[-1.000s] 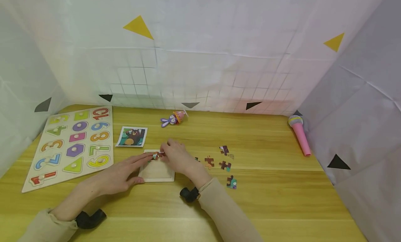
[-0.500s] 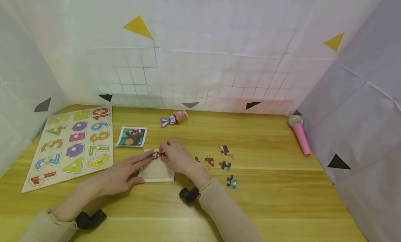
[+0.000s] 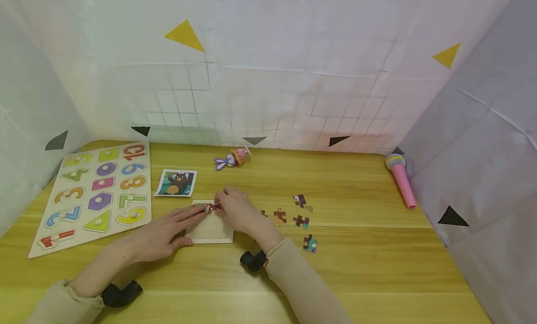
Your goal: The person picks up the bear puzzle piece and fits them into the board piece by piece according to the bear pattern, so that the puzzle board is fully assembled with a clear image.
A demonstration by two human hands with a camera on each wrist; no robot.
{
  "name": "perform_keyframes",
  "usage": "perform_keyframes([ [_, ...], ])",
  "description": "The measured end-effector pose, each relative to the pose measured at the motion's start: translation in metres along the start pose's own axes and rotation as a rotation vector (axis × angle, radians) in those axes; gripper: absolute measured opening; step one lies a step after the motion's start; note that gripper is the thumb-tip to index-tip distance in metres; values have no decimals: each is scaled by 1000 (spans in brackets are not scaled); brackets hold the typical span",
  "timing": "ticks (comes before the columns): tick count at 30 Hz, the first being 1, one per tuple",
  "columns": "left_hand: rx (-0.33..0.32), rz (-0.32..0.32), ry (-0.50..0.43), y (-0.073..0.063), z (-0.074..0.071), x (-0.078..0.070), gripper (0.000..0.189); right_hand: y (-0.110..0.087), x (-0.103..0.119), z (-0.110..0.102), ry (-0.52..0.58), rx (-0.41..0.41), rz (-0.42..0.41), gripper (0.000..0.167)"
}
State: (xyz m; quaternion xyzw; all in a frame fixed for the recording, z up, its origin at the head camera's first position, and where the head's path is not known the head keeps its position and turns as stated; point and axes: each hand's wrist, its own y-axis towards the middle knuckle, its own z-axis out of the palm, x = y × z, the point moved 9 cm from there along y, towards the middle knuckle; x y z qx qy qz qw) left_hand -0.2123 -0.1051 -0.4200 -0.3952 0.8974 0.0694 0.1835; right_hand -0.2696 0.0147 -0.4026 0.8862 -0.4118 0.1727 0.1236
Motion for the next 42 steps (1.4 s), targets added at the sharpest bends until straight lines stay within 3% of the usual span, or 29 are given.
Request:
perform_keyframes([
  [12, 0, 21, 31, -1, -1, -5, 64, 1, -3, 2, 6, 14, 41, 17],
  [25, 13, -6, 43, 0, 0, -5, 65, 1, -4, 2, -8, 17, 51, 15],
  [42, -7, 12, 52, 3, -1, -8, 65, -2, -1, -2, 43, 0, 24, 18],
])
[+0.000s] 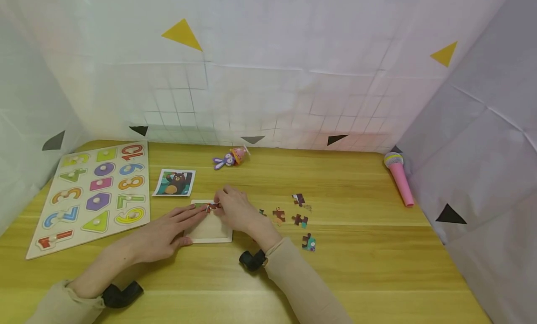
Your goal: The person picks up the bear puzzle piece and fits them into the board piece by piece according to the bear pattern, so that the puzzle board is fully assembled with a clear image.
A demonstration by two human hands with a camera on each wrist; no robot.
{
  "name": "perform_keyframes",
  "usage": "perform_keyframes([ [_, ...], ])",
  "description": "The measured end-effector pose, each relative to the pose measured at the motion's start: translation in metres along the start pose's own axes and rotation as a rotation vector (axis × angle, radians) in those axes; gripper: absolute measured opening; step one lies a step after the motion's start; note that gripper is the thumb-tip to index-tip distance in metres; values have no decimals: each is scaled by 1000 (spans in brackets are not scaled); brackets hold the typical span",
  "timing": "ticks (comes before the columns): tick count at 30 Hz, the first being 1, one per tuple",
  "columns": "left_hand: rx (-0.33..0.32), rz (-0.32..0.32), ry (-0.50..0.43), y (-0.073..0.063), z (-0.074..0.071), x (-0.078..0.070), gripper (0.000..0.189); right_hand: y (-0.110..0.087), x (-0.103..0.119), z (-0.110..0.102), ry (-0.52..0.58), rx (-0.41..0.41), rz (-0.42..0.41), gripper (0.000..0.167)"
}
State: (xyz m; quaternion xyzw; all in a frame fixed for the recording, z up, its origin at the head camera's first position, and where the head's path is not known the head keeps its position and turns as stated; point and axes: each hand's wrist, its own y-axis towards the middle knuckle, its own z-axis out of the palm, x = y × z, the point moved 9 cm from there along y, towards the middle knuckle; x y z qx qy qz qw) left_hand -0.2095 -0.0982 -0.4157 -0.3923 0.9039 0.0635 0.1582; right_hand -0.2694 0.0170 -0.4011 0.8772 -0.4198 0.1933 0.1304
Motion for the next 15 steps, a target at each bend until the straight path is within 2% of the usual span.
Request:
perform_keyframes([
  [3, 1, 1, -29, 0, 0, 1, 66, 0, 0, 0, 6, -2, 0, 19],
  [8, 6, -37, -97, 0, -1, 6, 72, 0, -1, 0, -1, -9, -15, 19],
  [15, 3, -39, -77, 0, -3, 7, 70, 1, -1, 0, -4, -15, -29, 18],
])
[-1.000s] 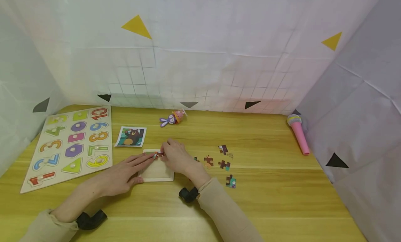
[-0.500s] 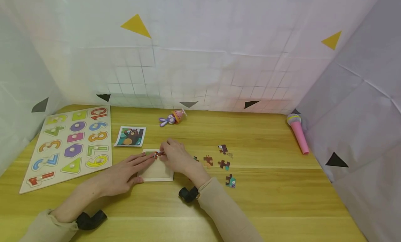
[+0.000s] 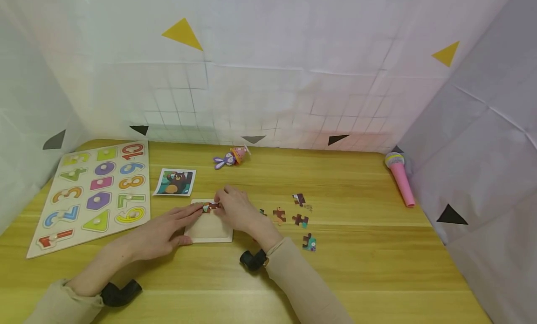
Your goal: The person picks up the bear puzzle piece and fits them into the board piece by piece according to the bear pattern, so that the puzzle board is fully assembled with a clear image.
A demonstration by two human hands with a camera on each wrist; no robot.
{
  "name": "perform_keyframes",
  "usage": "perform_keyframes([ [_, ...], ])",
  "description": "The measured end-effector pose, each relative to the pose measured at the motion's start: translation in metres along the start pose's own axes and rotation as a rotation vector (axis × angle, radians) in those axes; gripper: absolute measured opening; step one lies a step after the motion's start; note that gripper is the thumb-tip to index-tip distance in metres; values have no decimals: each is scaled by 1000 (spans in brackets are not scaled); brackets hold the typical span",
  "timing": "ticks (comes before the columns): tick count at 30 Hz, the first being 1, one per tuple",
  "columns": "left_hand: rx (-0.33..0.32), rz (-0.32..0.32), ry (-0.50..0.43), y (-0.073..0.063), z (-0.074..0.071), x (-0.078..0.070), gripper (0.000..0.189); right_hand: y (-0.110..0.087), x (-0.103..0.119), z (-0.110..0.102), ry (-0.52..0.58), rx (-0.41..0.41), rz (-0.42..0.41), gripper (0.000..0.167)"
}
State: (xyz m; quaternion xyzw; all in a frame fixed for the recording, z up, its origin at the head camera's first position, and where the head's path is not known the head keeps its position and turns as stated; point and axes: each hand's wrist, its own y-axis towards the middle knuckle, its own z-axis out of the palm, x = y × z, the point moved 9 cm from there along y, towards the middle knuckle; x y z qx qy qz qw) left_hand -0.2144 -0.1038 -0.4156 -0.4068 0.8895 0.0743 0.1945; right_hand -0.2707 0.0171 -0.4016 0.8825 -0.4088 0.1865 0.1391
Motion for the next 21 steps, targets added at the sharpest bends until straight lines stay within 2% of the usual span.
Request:
perform_keyframes([
  [4, 16, -22, -2, 0, 1, 2, 70, 0, 0, 0, -6, -4, -9, 19],
  [10, 33, -12, 20, 0, 2, 0, 69, -1, 2, 0, -9, -13, -38, 21],
  [17, 9, 8, 72, 1, 0, -6, 65, 0, 1, 0, 11, -23, -28, 20],
  [21, 1, -2, 91, 4, 0, -7, 66, 1, -1, 1, 23, -26, -10, 19],
])
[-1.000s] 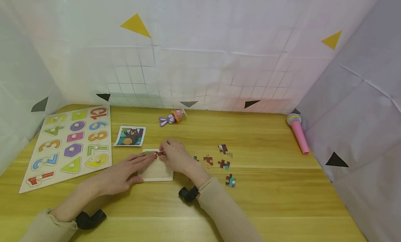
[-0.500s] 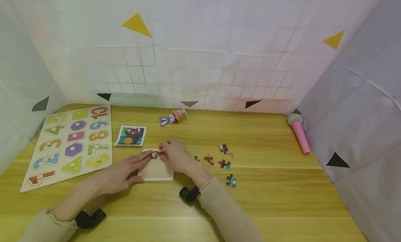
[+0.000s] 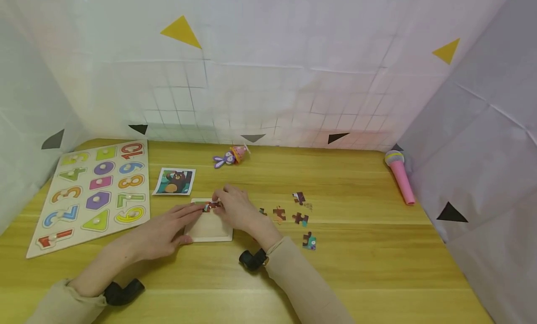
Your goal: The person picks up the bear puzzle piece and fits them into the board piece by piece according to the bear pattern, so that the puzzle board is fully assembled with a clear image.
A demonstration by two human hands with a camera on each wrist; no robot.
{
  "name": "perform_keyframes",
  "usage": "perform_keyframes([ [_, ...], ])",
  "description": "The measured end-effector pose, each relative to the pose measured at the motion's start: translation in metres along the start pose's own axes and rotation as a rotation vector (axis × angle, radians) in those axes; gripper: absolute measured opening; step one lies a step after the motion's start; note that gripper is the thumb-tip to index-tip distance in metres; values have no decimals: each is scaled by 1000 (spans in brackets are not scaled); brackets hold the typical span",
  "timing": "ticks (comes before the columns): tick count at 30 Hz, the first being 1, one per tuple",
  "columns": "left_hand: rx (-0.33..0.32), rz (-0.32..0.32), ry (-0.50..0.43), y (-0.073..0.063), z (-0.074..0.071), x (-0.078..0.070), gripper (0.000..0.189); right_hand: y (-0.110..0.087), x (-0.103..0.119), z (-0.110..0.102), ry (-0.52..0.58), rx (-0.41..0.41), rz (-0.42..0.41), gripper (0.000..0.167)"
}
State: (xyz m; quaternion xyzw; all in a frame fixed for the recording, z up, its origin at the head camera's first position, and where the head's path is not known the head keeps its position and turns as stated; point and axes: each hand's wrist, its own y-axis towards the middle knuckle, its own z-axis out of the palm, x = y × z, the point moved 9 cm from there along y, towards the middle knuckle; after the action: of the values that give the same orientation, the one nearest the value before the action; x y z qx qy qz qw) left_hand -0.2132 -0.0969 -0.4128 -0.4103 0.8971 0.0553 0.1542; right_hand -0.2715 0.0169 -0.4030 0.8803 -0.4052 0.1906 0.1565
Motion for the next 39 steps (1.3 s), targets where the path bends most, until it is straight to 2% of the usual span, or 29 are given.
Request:
perform_keyframes([
  [6, 0, -58, -6, 1, -1, 4, 75, 1, -4, 0, 40, -10, 32, 18],
  [11, 10, -21, 55, 6, 0, 1, 70, 2, -9, -3, 97, -28, 99, 14],
  [17, 16, -15, 49, 9, 0, -1, 70, 0, -11, -7, 134, -50, 148, 16],
  [20, 20, -4, 26, 9, 0, -1, 71, 0, -12, -7, 119, -49, 141, 17],
  [26, 28, -32, -34, 8, 2, 0, 72, -1, -11, -6, 105, -31, 115, 16],
  [39, 25, -10, 10, 12, 3, -4, 73, -11, -2, -11, 119, 65, 56, 23],
])
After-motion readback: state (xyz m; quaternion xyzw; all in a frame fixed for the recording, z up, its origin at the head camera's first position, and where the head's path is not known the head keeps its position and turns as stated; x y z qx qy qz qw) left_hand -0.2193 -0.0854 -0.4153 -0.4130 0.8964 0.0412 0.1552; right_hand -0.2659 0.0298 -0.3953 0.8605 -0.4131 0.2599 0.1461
